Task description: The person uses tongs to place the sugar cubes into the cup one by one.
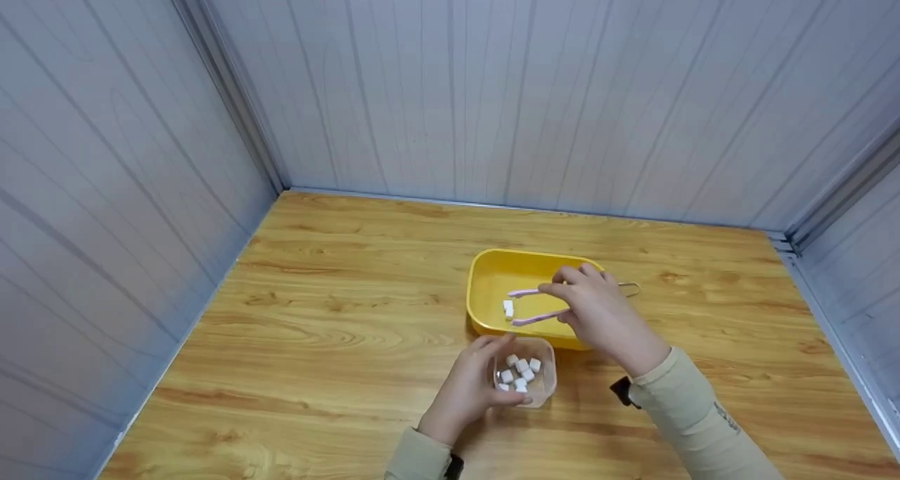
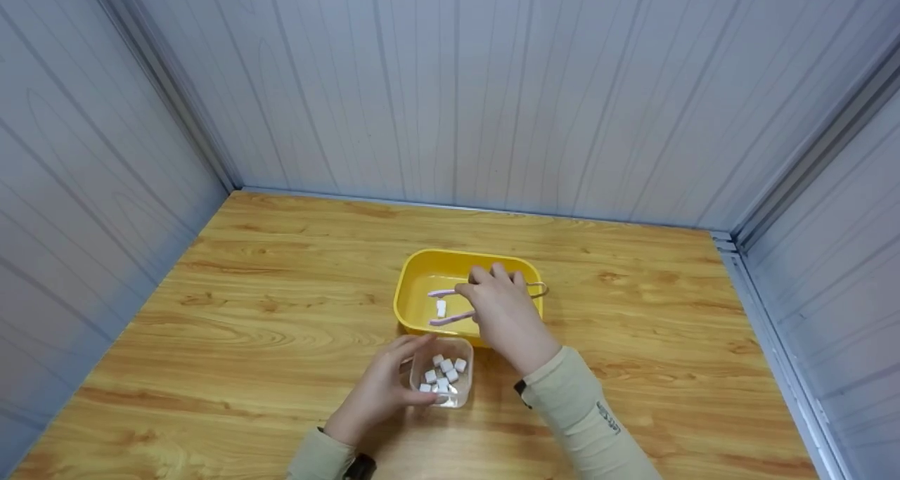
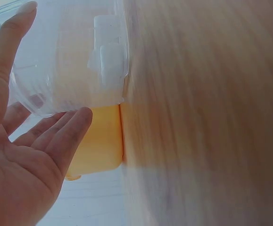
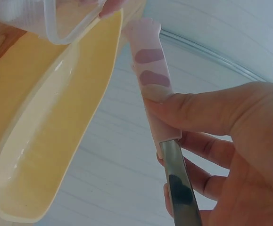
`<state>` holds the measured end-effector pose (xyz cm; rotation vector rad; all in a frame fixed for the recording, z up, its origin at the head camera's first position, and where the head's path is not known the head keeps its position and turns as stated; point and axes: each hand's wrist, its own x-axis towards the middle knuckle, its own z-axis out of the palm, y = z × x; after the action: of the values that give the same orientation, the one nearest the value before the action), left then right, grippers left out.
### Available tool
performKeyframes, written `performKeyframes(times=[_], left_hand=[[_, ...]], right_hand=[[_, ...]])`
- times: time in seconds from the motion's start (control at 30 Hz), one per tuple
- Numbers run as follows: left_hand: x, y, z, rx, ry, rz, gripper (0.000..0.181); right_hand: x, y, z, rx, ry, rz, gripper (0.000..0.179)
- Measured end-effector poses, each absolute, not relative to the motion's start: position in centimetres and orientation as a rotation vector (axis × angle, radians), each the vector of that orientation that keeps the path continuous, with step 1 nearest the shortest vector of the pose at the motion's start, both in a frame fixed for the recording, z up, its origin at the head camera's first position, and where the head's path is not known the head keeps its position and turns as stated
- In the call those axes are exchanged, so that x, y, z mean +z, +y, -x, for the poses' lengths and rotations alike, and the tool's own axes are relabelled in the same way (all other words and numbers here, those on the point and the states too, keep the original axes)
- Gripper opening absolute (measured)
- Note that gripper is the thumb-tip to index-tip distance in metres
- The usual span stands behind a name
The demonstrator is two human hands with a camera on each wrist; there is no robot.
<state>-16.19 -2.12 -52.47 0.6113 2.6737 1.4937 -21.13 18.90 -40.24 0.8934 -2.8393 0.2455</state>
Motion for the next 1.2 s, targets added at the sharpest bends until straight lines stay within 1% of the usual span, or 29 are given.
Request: performKeyframes(times=[0.5, 0.7, 1.2], left_hand=[[-52.5, -2.0, 16.2, 1.529, 2.622, -0.552, 0.086], [-52.5, -2.1, 16.1, 1.542, 2.614, -0.559, 0.085], [-52.5, -2.1, 16.2, 1.539, 2.602, -0.543, 0.086]], right_hand=[[-41.2, 18.7, 23.5, 0.246, -2.907, -0.845, 0.043], [-41.9, 18.5, 24.1, 0.247, -2.947, -0.832, 0.045], [-43.5, 17.7, 25.0, 0.183, -2.987, -0.849, 0.04]])
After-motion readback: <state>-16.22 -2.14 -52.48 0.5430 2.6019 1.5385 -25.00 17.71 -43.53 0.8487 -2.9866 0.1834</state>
